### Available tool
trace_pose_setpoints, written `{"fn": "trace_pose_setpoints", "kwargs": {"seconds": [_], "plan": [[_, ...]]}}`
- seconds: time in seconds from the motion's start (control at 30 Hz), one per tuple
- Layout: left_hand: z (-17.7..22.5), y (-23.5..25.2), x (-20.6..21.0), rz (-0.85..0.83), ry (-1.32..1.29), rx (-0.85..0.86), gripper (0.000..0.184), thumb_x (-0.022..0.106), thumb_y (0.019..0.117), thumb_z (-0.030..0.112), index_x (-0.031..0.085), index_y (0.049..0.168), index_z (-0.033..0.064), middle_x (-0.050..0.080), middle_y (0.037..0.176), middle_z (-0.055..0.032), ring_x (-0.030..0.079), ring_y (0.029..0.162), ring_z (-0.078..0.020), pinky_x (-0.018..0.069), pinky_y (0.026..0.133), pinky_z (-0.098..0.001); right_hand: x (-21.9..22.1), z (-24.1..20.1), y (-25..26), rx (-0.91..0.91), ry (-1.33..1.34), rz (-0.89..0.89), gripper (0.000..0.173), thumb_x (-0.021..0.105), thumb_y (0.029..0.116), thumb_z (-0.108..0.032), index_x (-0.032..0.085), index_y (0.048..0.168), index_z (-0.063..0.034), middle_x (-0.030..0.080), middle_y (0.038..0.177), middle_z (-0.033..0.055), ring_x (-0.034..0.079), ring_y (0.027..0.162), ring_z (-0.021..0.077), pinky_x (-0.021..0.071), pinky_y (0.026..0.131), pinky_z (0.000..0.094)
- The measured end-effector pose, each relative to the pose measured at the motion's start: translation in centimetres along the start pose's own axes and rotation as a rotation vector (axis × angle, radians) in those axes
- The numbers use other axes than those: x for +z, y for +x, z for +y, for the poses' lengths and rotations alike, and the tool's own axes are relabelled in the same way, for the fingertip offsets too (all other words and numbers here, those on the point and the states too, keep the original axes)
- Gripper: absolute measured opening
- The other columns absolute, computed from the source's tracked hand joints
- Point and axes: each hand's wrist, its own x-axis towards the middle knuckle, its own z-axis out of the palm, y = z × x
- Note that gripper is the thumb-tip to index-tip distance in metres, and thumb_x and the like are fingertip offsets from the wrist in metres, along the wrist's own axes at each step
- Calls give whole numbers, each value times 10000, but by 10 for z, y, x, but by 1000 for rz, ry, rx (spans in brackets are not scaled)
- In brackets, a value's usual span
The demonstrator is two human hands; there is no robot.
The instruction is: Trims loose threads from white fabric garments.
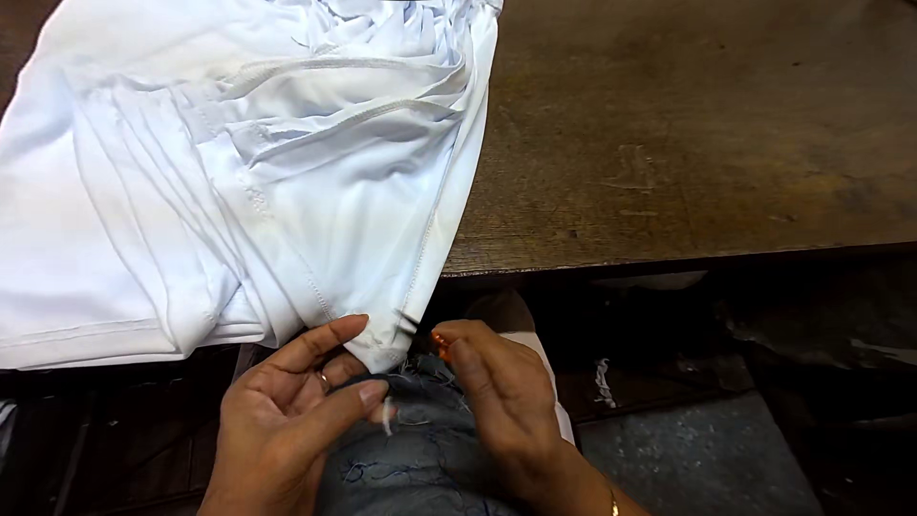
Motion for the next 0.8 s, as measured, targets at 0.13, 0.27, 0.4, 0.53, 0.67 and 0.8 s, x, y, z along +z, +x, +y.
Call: {"fn": "trace_pose_setpoints", "kwargs": {"seconds": [0.13, 0.27, 0.4, 0.53, 0.67, 0.8], "plan": [[-4, 2, -1, 36, 100, 111, 377, 765, 863, 34, 702, 1234, 6, 745, 908, -168, 721, 619, -205, 643, 567, -320, 0, -1, -8, 314, 431, -55, 278, 665, 989, -372, 657, 1090, -114, 459, 641, -64, 400, 514, -9, 347, 464, 143], [-8, 2, 1, 50, 126, 116, 470, 769, 797, -22, 690, 1259, 20, 736, 903, -157, 707, 641, -180, 627, 589, -284, 14, -7, -12, 393, 510, -58, 309, 864, 834, -271, 696, 996, -69, 506, 615, -56, 397, 506, -30, 332, 464, 124], [-12, 5, -6, -82, 150, 215, 336, 790, 839, 27, 720, 1167, 56, 711, 1004, -131, 719, 741, -192, 651, 668, -318, 15, -7, -11, 240, 507, -21, 59, 752, 884, -8, 723, 926, 22, 704, 786, 60, 635, 666, 58, 549, 606, 184], [-13, 5, -5, -94, 196, 177, 234, 750, 888, 87, 748, 1115, 30, 700, 967, -120, 712, 736, -190, 652, 683, -318, 8, -7, -16, -105, 13, -16, 112, 665, 939, -118, 718, 885, -34, 688, 766, 9, 636, 698, 40, 534, 616, 185], [-16, 2, 3, -45, 156, 66, 428, 858, 741, 62, 737, 1150, 30, 717, 1015, -160, 730, 796, -225, 652, 693, -322, 4, -15, -18, -284, -249, -81, 157, 576, 985, -125, 694, 900, -66, 617, 685, 24, 586, 608, 118, 464, 528, 258], [-14, 4, 3, -50, 106, 34, 512, 848, 699, -8, 711, 1191, 17, 720, 1064, -183, 749, 826, -240, 659, 701, -335, 4, -13, -20, -308, -239, -96, 163, 560, 1006, -153, 682, 955, -57, 605, 707, 37, 578, 622, 139, 461, 539, 266]]}}
